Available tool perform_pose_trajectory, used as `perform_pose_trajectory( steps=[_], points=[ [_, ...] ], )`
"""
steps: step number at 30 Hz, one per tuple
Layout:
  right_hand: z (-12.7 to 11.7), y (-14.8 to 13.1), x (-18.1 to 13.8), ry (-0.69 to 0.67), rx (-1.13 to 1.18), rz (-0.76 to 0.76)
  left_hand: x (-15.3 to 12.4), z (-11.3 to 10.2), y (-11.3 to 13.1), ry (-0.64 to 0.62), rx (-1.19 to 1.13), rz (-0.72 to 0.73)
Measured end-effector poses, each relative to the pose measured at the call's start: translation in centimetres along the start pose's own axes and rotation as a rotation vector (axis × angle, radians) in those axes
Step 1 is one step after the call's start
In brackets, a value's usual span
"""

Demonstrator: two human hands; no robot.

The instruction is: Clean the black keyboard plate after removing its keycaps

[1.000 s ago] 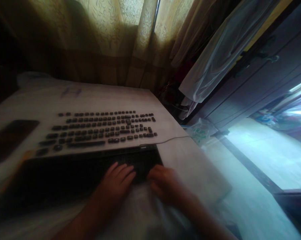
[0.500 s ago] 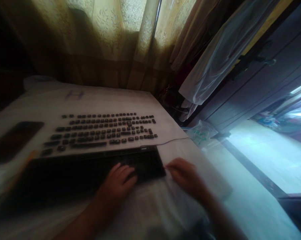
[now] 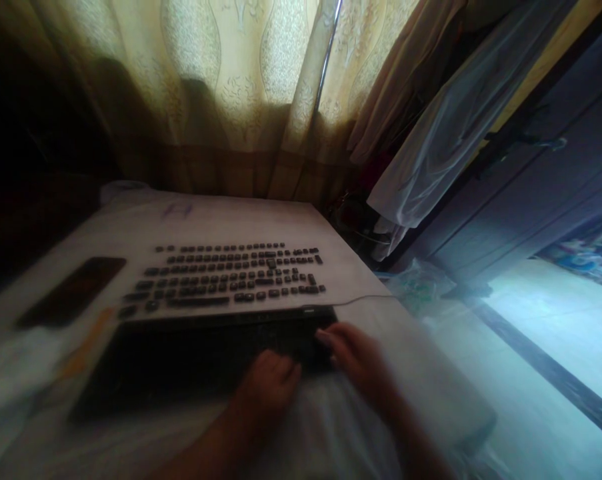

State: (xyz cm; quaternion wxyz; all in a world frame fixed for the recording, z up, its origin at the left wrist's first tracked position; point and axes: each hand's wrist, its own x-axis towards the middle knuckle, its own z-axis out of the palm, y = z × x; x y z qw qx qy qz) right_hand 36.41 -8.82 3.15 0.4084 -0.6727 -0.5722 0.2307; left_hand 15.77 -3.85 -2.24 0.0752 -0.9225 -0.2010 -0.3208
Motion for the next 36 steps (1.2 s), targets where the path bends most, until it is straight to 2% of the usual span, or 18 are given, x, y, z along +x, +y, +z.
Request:
perform_pose_trajectory(
  steps=[6,10,12,15,20,23,27,36],
  points=[
    [0.7,0.8,2.1,0.034,-0.130,-0.098,2.1,0.5,2.1,-0.037,-0.023,-0.055],
    [1.2,1.8,3.2,0.037,-0.216,-0.118,2.3,-1.0,1.6,-0.054,-0.035,-0.065],
    [1.4,1.9,3.4,0.024,-0.245,-0.115,1.3,-2.3,-0.2,-0.049,-0.031,-0.058],
    [1.5,1.7,3.7,-0.006,-0.266,-0.116,-1.1,-4.8,-4.8,-0.033,0.018,-0.097],
    [1.5,-0.2,5.0,-0.050,-0.260,-0.158,-6.0,-9.6,-13.9,-0.041,0.243,-0.297],
    [2.0,-1.9,5.8,-0.079,-0.249,-0.160,-8.2,-11.4,-17.1,-0.123,0.319,-0.407],
    [3.2,-3.2,5.9,-0.133,-0.237,-0.105,-9.5,-11.2,-17.8,-0.162,0.287,-0.522],
    [5.3,-2.0,4.8,-0.109,-0.170,-0.011,-10.4,-10.3,-17.3,-0.183,0.134,-0.791]
  ],
)
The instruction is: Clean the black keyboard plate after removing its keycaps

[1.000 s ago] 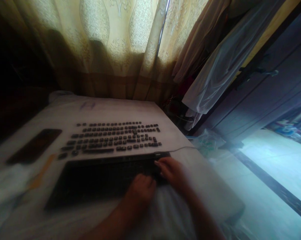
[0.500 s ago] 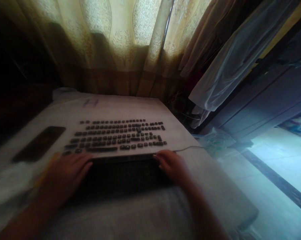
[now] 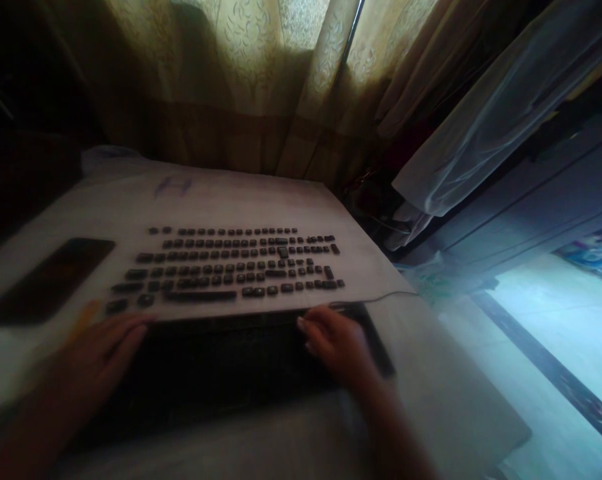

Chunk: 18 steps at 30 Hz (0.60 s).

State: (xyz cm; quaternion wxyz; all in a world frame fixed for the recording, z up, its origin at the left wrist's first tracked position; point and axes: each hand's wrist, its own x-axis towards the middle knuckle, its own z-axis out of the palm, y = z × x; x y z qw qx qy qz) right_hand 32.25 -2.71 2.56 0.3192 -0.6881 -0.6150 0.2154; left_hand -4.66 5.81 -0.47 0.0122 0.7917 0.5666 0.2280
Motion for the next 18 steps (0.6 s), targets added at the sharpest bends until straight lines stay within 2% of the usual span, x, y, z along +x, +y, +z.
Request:
perform_pose_trajectory(
  steps=[2,5,10,18],
  points=[
    [0.4,-0.1,0.0,-0.007,0.054,-0.017,-0.1,0.2,-0.2,0.020,-0.005,-0.067],
    [1.0,-0.1,0.2,-0.011,0.053,-0.073,-0.4,0.6,-0.3,0.034,-0.034,-0.087],
    [1.3,0.4,0.3,-0.011,-0.050,-0.157,-1.0,1.4,-1.2,0.014,-0.109,-0.098],
    [0.5,0.6,-0.1,-0.136,-0.223,-0.202,-1.3,2.3,-2.5,-0.034,-0.173,-0.177]
  ],
)
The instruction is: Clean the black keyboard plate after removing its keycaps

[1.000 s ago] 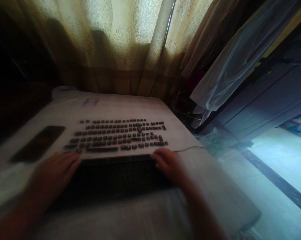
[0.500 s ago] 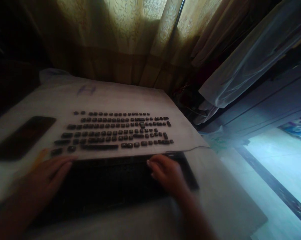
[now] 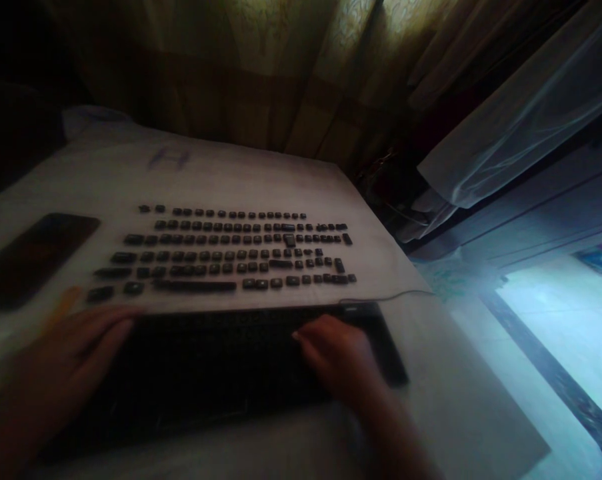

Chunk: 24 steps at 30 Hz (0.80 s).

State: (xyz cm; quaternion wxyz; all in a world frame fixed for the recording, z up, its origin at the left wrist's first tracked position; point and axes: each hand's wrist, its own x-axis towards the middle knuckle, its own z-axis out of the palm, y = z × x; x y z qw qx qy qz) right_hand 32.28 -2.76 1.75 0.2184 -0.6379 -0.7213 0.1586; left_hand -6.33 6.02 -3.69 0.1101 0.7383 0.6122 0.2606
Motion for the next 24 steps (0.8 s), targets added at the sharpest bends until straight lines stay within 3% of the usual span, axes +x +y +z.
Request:
perform_pose_trajectory(
  steps=[9,24],
  points=[
    [-0.5,-0.4,-0.4,-0.011,-0.162,-0.032,-0.1,-0.6,0.8,-0.024,-0.027,-0.003],
    [-1.6,-0.6,-1.1,-0.145,0.009,-0.022,0.3,-1.1,2.1,-0.050,-0.032,-0.025]
  ],
)
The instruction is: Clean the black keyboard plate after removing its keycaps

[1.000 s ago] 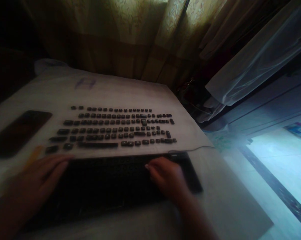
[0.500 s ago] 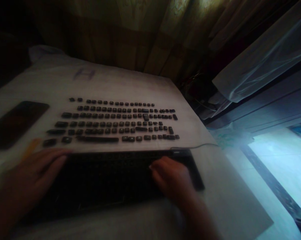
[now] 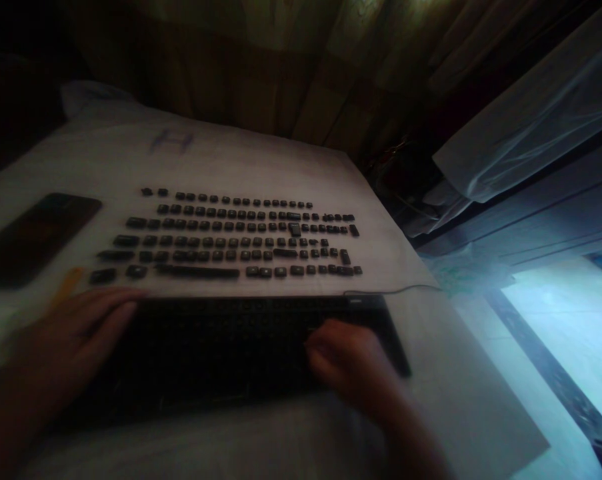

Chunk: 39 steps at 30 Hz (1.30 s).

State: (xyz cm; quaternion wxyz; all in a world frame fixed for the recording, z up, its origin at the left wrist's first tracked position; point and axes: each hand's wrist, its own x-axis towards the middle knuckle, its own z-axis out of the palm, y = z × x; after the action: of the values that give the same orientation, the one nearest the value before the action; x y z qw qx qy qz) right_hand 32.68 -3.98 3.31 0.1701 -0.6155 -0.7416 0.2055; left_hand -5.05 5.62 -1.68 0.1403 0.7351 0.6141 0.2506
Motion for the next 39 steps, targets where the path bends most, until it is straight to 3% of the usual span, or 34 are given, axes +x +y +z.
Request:
perform_pose_trajectory(
  steps=[7,13,17,27,33,39],
  points=[
    [-0.7,0.1,-0.2,-0.039,0.153,0.006,-0.3,0.1,0.0,0.031,0.029,-0.007],
    [1.2,-0.2,0.9,0.317,0.246,-0.011,-0.1,0.2,0.1,0.031,0.037,0.019],
    [2.7,-0.6,1.7,0.395,0.109,-0.094,-0.1,0.3,-0.2,0.021,0.023,-0.019],
    [2.4,-1.6,1.9,0.158,-0.081,-0.150,0.1,0.0,0.5,0.033,0.051,-0.001],
    [1.7,-3.0,2.9,0.006,-0.360,-0.136,0.2,-0.3,0.9,0.002,0.062,-0.010],
    [0.8,-2.9,2.8,-0.028,-0.274,-0.036,0.4,-0.6,1.3,0.004,0.055,0.052]
  ],
)
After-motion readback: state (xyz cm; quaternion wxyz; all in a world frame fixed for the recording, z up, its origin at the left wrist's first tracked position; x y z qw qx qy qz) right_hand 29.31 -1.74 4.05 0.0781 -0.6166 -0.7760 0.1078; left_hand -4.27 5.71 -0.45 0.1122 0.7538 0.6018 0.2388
